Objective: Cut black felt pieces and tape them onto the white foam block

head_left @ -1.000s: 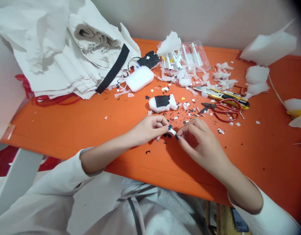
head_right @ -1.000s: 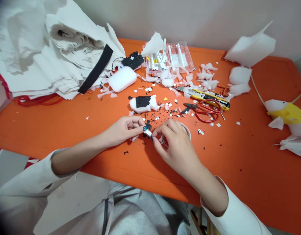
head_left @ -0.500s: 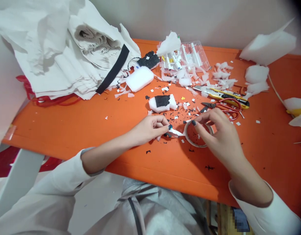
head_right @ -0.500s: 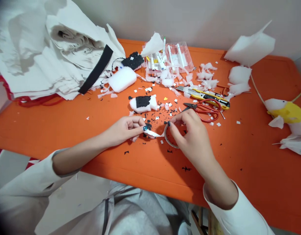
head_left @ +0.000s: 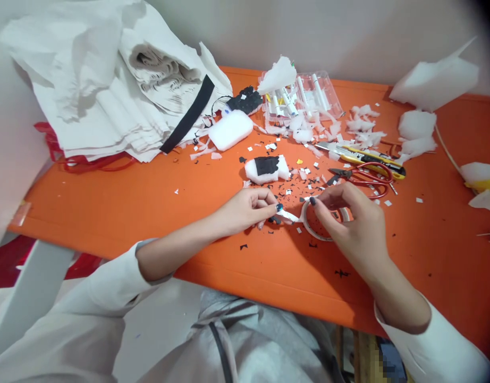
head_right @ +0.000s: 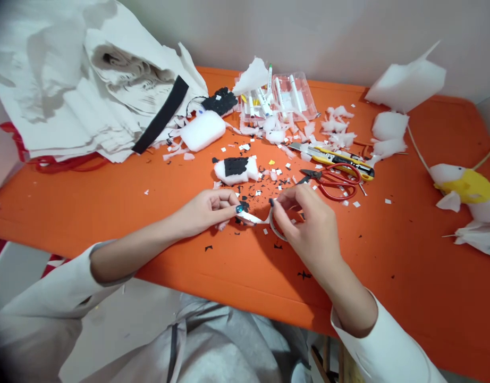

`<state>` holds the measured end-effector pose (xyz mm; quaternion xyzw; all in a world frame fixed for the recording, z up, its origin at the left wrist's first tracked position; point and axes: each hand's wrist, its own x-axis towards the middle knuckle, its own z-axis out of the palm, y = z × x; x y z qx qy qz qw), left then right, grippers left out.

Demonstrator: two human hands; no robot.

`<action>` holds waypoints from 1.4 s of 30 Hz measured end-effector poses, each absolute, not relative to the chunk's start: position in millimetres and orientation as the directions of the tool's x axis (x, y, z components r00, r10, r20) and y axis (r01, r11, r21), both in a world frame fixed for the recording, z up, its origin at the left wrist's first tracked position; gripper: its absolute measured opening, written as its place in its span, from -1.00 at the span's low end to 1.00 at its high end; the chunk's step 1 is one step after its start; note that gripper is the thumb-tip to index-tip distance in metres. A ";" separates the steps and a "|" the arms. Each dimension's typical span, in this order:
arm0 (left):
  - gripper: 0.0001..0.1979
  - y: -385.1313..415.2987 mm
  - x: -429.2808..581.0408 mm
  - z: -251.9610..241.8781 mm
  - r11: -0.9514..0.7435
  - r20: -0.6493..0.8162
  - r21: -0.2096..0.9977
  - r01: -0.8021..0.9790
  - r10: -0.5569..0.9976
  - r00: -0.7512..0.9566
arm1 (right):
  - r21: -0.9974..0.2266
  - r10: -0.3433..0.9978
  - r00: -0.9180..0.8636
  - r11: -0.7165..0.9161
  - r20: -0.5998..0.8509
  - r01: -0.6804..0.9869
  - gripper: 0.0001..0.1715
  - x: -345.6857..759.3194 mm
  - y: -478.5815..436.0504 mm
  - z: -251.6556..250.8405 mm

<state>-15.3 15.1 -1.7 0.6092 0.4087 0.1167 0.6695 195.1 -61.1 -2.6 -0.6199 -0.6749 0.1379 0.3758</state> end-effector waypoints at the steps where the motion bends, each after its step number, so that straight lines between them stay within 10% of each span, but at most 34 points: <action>1: -0.85 15.3 -15.4 -1.8 0.235 -0.407 0.911 0.340 0.652 0.640 | -0.660 0.943 -0.013 0.243 0.333 0.711 -0.89 193.6 -62.0 -1.8; 13: -0.85 13.8 -14.4 0.7 0.231 -0.411 0.908 0.350 0.648 0.641 | -0.458 0.848 -0.325 0.506 0.419 0.730 -0.85 195.2 -64.5 -4.3; 37: -0.84 14.2 -14.7 -3.3 0.208 -0.397 0.914 0.350 0.644 0.654 | -0.424 0.840 -0.296 0.496 0.454 0.758 -0.92 189.3 -61.1 -5.1; 42: -0.85 14.0 -15.3 -3.9 0.210 -0.399 0.913 0.351 0.638 0.658 | -0.483 0.884 -0.037 0.290 0.466 0.826 -0.94 204.7 -57.3 -4.7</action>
